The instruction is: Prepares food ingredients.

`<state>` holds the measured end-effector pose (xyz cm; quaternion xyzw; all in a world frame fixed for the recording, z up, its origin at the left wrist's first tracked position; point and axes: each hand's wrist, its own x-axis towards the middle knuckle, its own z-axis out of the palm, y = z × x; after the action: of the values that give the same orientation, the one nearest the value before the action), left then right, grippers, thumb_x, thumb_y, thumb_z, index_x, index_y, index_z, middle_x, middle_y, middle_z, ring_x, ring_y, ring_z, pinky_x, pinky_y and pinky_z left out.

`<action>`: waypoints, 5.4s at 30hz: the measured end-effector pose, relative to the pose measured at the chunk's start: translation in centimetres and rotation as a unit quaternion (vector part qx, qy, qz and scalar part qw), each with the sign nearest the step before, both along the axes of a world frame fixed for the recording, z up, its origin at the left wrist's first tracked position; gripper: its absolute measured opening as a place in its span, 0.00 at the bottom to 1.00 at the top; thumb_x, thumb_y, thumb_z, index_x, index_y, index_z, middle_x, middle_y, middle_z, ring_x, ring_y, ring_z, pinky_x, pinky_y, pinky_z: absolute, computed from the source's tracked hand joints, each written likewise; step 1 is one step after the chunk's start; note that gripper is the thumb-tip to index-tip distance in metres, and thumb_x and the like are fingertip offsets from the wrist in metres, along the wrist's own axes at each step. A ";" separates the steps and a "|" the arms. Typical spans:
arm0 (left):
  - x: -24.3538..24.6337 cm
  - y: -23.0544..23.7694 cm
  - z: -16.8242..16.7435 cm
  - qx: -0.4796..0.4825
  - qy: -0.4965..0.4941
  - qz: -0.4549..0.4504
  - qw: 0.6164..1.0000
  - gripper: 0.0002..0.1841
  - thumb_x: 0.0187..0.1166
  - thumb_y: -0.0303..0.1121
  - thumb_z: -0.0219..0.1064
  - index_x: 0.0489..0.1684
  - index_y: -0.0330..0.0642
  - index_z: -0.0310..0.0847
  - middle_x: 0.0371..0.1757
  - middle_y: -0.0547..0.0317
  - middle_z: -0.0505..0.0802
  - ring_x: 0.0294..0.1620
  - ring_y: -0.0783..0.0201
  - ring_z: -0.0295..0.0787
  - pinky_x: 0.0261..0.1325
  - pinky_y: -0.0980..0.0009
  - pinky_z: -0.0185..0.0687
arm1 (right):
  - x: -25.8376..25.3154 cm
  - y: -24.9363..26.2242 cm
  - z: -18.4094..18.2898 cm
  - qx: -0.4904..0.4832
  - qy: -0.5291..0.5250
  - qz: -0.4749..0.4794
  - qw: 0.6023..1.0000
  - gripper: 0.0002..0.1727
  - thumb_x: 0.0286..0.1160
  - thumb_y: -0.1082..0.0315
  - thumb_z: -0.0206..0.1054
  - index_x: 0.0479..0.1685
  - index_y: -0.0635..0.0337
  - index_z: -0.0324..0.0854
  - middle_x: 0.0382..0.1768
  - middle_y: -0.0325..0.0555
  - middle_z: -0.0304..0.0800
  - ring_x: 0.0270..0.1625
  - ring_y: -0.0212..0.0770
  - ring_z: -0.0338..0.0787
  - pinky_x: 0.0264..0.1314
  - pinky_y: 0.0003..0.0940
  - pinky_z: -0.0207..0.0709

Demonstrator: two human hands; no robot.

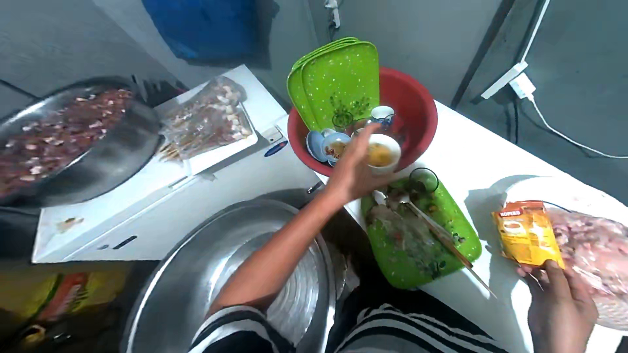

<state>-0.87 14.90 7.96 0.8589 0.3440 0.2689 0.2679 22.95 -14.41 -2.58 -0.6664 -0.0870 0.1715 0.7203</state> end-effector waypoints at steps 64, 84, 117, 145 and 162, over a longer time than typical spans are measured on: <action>-0.8 2.0 -1.2 0.147 0.065 -0.010 0.987 0.32 0.78 0.39 0.74 0.80 0.34 0.71 0.72 0.33 0.83 0.75 0.35 0.78 0.76 0.36 0.69 | -1.1 0.5 0.1 -0.035 -0.010 0.069 0.997 0.13 0.88 0.70 0.54 0.61 0.66 0.78 0.37 0.35 0.90 0.35 0.29 0.92 0.45 0.26 0.90; 4.0 -9.1 -10.3 -0.048 0.344 -0.113 0.931 0.35 0.80 0.59 0.68 0.80 0.44 0.76 0.78 0.30 0.79 0.81 0.30 0.71 0.80 0.29 0.56 | -1.0 -0.1 -0.1 -0.036 -0.018 0.065 0.997 0.13 0.88 0.71 0.55 0.61 0.67 0.78 0.37 0.36 0.89 0.34 0.30 0.92 0.43 0.27 0.91; 4.0 -12.3 -8.4 -0.199 -0.060 -0.103 0.973 0.19 0.70 0.18 0.66 0.58 0.14 0.76 0.46 0.36 0.90 0.45 0.63 0.89 0.54 0.65 0.86 | -7.6 3.9 0.9 -0.046 -0.207 0.276 0.937 0.34 0.69 0.71 0.77 0.77 0.73 0.74 0.68 0.73 0.81 0.62 0.57 0.90 0.69 0.45 0.83; 5.1 -15.3 -6.9 -0.306 -0.031 -0.013 0.951 0.28 0.78 0.20 0.64 0.77 0.18 0.64 0.65 0.28 0.84 0.65 0.54 0.84 0.70 0.60 0.79 | -7.4 4.1 1.3 -0.160 -0.239 0.300 0.910 0.28 0.70 0.68 0.75 0.74 0.60 0.82 0.67 0.66 0.85 0.61 0.60 0.91 0.63 0.55 0.84; 7.3 -13.7 -7.2 -0.226 0.030 -0.001 0.974 0.21 0.84 0.34 0.63 0.71 0.29 0.74 0.43 0.43 0.92 0.40 0.53 0.92 0.47 0.53 0.88 | -7.1 4.4 0.5 -0.097 -0.158 0.318 0.930 0.37 0.67 0.69 0.75 0.75 0.81 0.68 0.63 0.66 0.83 0.50 0.37 0.93 0.54 0.28 0.89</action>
<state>6.47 1.17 0.74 0.7844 0.4027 0.1576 0.4447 15.84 -9.98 -2.09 -0.6893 -0.3899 0.2914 0.5365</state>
